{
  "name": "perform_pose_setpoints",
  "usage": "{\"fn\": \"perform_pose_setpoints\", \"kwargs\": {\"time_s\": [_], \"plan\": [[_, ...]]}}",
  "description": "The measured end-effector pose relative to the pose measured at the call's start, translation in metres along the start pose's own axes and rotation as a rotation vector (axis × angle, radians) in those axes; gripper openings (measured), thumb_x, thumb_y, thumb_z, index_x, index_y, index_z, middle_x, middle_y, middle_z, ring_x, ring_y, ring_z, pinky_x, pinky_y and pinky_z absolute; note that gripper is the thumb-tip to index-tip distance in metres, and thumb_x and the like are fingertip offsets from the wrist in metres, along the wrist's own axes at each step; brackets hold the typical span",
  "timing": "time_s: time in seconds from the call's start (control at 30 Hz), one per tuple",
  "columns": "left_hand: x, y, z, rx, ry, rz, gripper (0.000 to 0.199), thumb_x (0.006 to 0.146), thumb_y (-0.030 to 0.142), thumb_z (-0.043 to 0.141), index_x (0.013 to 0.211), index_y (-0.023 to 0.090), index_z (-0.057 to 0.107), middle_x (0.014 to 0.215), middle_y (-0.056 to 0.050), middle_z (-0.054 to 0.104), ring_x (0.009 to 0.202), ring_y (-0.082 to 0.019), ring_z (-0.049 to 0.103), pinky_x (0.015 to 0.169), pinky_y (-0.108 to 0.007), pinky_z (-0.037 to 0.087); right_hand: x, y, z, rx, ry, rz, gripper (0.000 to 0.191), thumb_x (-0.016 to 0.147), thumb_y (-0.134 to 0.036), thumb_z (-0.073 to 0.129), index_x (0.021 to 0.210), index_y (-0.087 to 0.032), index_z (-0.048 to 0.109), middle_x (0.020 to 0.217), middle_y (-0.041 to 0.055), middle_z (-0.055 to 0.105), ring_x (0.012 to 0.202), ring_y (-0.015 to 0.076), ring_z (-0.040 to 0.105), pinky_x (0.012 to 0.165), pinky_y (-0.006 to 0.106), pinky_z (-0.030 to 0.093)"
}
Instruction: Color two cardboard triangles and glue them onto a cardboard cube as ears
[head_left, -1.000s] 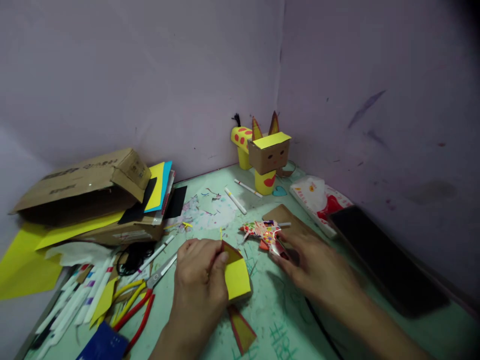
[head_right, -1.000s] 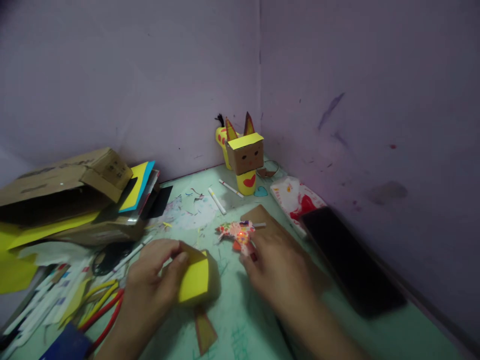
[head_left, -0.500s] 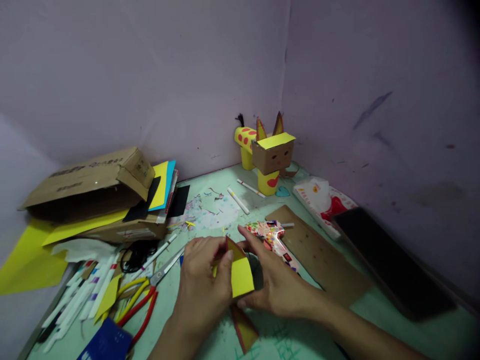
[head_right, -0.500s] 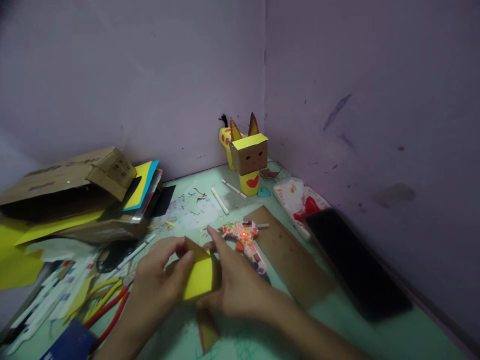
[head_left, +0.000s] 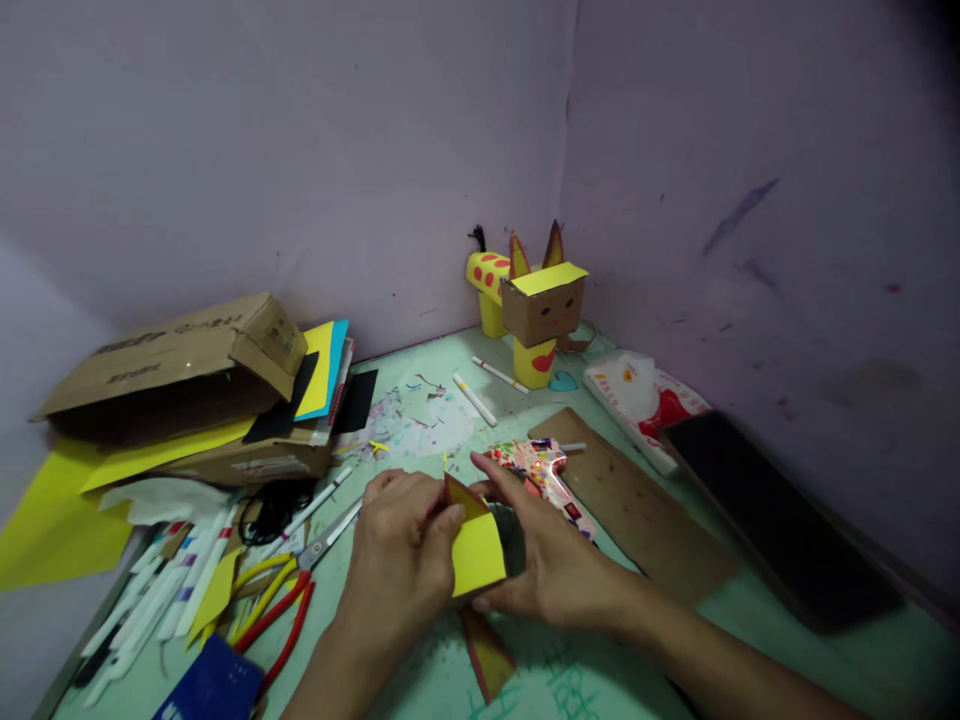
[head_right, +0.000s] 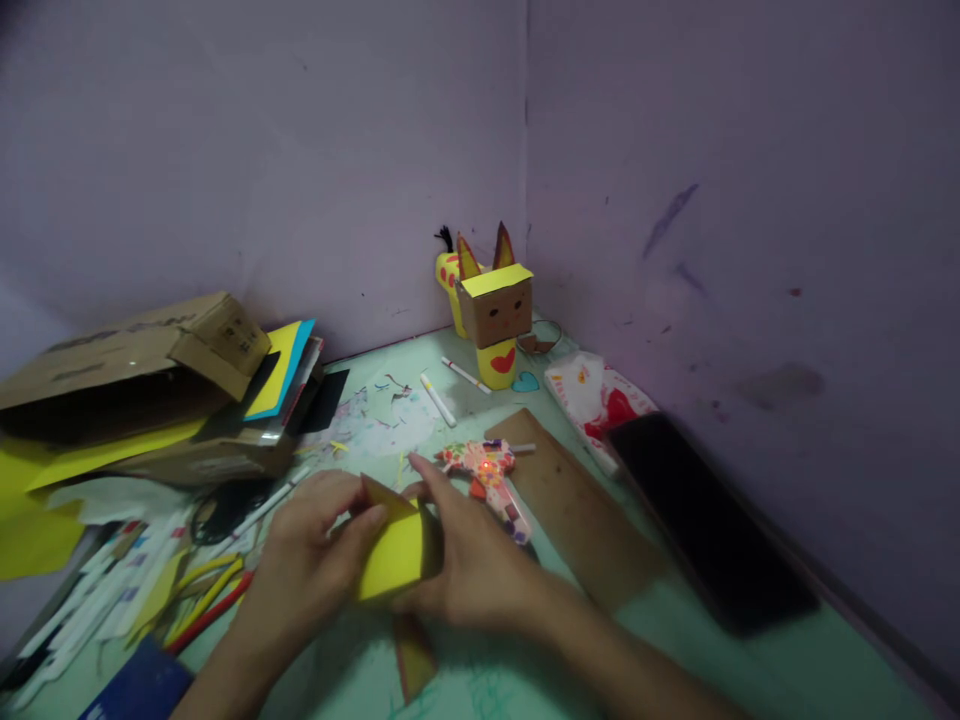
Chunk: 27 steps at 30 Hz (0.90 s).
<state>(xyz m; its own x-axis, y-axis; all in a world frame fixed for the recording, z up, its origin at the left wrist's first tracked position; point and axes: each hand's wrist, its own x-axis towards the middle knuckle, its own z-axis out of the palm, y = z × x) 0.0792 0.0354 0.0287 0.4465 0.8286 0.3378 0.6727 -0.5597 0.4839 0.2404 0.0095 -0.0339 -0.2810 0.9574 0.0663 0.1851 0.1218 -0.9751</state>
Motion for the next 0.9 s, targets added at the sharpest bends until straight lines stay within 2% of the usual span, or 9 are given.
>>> {"fn": "perform_pose_setpoints", "kwargs": {"time_s": [0.17,0.3,0.9], "plan": [[-0.0027,-0.0004,0.0029,0.106,-0.012,0.052,0.018,0.083,0.013,0.043,0.069,0.017,0.053,0.064,0.000,0.052,0.066,-0.017,0.048,0.080,-0.043,0.035,-0.0003,0.0021,0.0006,0.041,-0.004,-0.009,0.111,0.054,-0.018,0.082,0.146,-0.023,0.020,0.129,0.0109,0.050,0.116,0.0295,0.049,0.094,0.039,0.042],[-0.0025,0.0004,0.0041,0.141,-0.010,0.056,0.018,0.084,0.014,0.042,0.068,0.018,0.051,0.065,0.000,0.052,0.066,-0.017,0.048,0.081,-0.045,0.035,-0.0009,0.0019,0.0002,0.054,-0.017,0.004,0.111,0.055,-0.020,0.083,0.146,-0.024,0.020,0.131,0.0116,0.049,0.116,0.0309,0.050,0.094,0.042,0.042],[-0.0014,-0.0005,0.0042,0.145,-0.023,0.082,0.018,0.083,0.014,0.042,0.070,0.017,0.053,0.065,-0.001,0.053,0.067,-0.018,0.049,0.082,-0.046,0.036,-0.0014,0.0008,-0.0012,0.042,-0.012,0.007,0.113,0.055,-0.021,0.083,0.147,-0.024,0.018,0.133,0.0123,0.049,0.112,0.0307,0.054,0.089,0.040,0.046]]}}
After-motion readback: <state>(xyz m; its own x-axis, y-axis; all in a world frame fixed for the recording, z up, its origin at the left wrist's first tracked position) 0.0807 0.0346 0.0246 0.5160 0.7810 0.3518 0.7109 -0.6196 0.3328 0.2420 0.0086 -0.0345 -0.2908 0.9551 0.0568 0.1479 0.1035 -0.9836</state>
